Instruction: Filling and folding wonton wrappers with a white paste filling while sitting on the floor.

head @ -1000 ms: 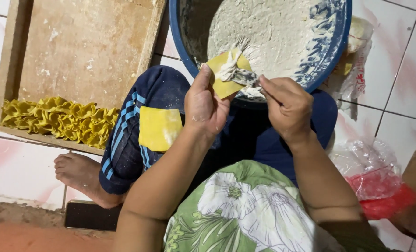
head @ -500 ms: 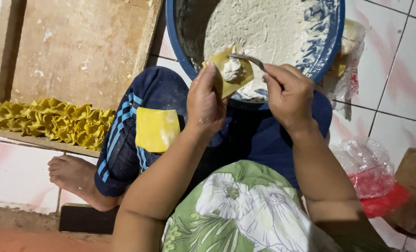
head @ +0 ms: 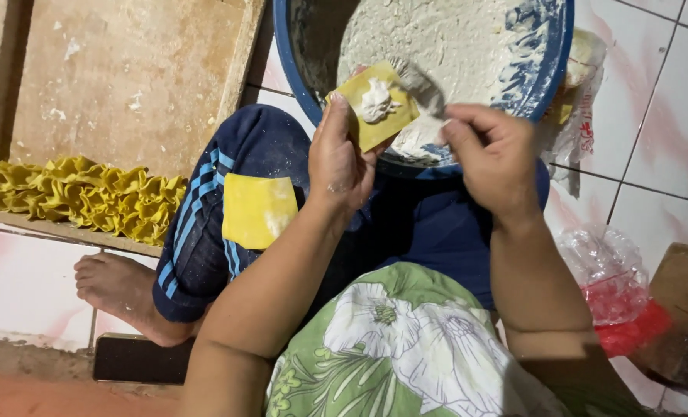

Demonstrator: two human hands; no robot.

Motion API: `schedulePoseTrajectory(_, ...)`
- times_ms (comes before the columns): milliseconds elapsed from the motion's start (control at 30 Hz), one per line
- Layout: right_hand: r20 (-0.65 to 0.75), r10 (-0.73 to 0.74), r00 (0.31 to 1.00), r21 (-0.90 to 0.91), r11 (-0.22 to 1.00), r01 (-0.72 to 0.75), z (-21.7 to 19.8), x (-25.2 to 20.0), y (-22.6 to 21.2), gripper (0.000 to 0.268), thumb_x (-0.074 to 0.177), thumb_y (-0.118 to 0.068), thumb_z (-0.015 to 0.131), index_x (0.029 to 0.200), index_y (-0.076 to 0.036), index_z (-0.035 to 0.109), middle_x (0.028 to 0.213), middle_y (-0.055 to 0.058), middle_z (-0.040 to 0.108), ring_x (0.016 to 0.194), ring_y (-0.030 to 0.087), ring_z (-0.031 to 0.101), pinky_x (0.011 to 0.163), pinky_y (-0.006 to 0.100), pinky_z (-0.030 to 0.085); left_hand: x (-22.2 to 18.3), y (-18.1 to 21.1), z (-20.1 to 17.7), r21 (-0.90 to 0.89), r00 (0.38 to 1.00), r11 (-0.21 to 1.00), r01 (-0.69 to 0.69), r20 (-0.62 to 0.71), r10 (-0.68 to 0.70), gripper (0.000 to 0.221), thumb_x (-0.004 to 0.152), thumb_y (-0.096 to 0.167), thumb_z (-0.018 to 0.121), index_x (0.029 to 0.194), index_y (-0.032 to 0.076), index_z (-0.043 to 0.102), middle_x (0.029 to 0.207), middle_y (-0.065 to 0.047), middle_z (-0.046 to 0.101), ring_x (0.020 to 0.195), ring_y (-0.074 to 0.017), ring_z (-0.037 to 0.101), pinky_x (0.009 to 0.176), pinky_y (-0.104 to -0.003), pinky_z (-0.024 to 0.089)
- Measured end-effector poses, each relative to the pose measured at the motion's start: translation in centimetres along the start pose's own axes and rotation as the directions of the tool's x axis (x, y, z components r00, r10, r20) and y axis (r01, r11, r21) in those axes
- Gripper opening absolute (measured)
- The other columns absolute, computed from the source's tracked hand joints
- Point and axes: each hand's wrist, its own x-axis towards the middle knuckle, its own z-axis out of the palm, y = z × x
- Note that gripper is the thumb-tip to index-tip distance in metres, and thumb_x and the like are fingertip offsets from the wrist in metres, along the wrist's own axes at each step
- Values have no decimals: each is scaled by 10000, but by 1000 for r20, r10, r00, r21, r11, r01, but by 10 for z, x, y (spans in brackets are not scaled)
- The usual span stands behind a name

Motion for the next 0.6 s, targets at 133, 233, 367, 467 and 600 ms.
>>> schedulePoseTrajectory(133, 57, 9, 998, -53, 999, -6, 4, -4, 18, 135, 979, -2, 713, 1091, -9, 788, 638, 105, 676, 654, 120, 632, 601, 314, 521, 4, -1, -10, -31, 1000, 999, 15, 11, -14, 418, 1069, 309, 534, 1339, -9, 547, 1164, -288, 688, 967, -420, 730, 825, -573, 640)
schedulePoseTrajectory(233, 14, -41, 999, -157, 987, 43, -2, -1, 34, 137, 998, 1, 703, 1101, -9, 793, 710, 130, 710, 748, 194, 700, 689, 348, 551, 17, -1, -22, -82, 1000, 996, -26, -5, 25, 392, 1058, 315, 549, 1320, 23, 560, 1145, -303, 695, 935, -439, 742, 800, -600, 648)
schedulePoseTrajectory(367, -37, -47, 998, -249, 968, 36, -7, 3, 51, 175, 984, 30, 666, 1126, 62, 764, 805, 137, 727, 749, 217, 661, 666, 323, 515, 14, 0, -18, -40, 995, 998, -46, 91, 50, 443, 1090, 305, 479, 1408, -1, 510, 1268, -250, 648, 1027, -334, 717, 866, -456, 620)
schedulePoseTrajectory(467, -79, -98, 992, -241, 968, 77, 1, -1, 32, 147, 1021, 7, 682, 1128, 28, 781, 782, 184, 730, 859, 308, 746, 731, 409, 573, 16, -8, -18, -2, 997, 997, -79, 25, 79, 415, 1064, 360, 556, 1339, 49, 555, 1160, -261, 710, 974, -388, 749, 860, -593, 631)
schedulePoseTrajectory(600, -101, -185, 978, -229, 961, 158, 18, -2, 15, 134, 1012, 6, 691, 1109, 34, 779, 761, 194, 729, 793, 395, 743, 688, 420, 579, 12, -12, -19, 52, 997, 996, -70, 25, 68, 407, 1060, 366, 549, 1319, 53, 556, 1148, -252, 712, 939, -363, 758, 839, -571, 640)
